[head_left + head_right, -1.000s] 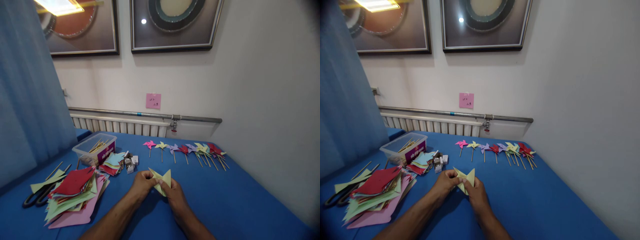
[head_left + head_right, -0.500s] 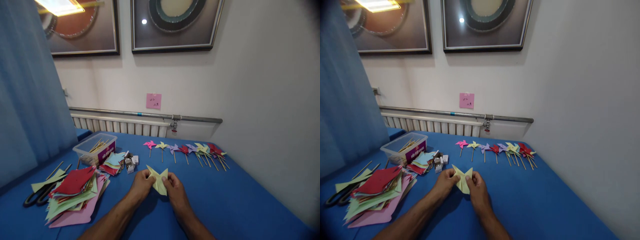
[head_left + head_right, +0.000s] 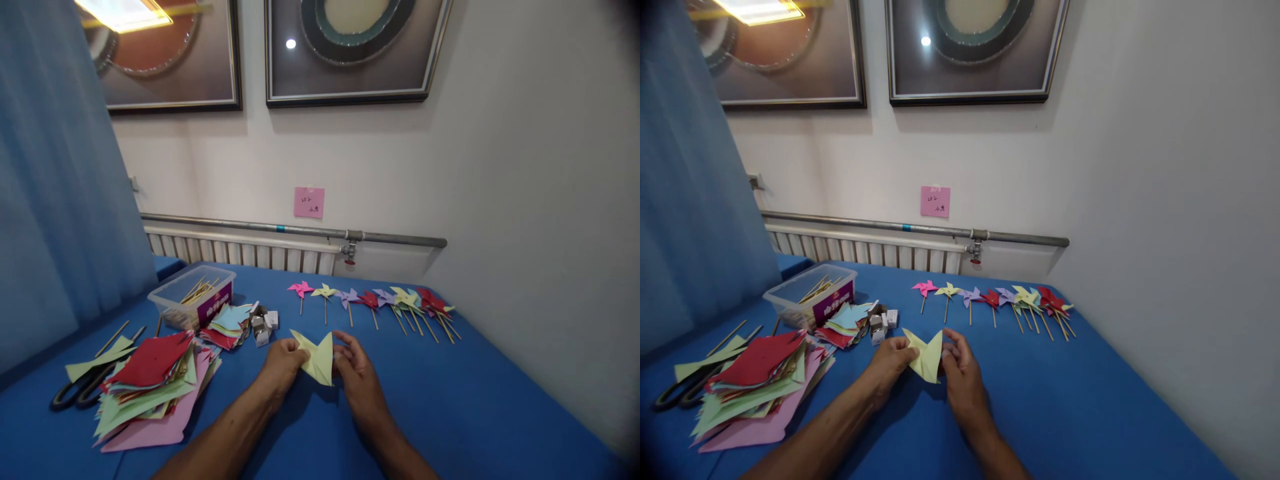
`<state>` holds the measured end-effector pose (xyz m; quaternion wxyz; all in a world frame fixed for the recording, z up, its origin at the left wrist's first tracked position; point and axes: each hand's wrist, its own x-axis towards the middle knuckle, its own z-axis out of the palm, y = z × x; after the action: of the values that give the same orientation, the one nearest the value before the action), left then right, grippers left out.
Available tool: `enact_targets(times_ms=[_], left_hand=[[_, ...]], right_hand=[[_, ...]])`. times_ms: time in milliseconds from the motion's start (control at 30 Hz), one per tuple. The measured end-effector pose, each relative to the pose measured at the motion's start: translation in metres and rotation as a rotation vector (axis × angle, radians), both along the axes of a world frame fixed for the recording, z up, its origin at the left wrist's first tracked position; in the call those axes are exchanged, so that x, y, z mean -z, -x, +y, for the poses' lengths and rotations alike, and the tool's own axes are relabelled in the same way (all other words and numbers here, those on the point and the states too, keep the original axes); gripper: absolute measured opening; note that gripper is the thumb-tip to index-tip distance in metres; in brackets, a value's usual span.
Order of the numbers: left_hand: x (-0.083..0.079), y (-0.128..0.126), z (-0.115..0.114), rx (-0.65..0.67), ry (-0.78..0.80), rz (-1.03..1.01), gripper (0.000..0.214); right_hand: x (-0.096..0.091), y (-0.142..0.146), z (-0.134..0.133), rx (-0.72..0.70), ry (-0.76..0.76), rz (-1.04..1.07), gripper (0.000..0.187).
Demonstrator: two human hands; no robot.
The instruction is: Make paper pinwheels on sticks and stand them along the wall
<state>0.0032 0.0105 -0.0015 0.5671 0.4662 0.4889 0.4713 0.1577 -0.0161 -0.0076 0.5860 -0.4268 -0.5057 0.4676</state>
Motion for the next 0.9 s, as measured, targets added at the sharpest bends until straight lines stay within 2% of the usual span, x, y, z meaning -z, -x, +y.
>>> enact_targets(times_ms=[100, 267, 367, 567, 767, 900], left_hand=[[0.001, 0.000, 0.002, -0.023, -0.002, 0.004, 0.014], [-0.003, 0.002, 0.002, -0.036, 0.015, 0.015, 0.016], [-0.004, 0.003, 0.001, -0.035, 0.005, 0.023, 0.016], [-0.005, 0.003, 0.000, -0.004, 0.011, 0.008, 0.019], [-0.004, 0.000, -0.002, 0.028, 0.001, -0.001, 0.021], [-0.004, -0.003, -0.003, 0.033, -0.010, -0.007, 0.021]], right_hand=[[-0.004, -0.004, -0.003, -0.037, -0.054, -0.117, 0.059], [-0.009, -0.013, -0.006, -0.058, -0.108, -0.410, 0.038], [-0.009, -0.018, -0.004, -0.072, -0.154, -0.494, 0.033], [-0.010, -0.020, -0.002, -0.153, -0.129, -0.473, 0.029], [-0.011, -0.012, -0.004, -0.104, -0.119, -0.454, 0.025], [-0.008, -0.006, -0.004, -0.051, -0.087, -0.349, 0.024]])
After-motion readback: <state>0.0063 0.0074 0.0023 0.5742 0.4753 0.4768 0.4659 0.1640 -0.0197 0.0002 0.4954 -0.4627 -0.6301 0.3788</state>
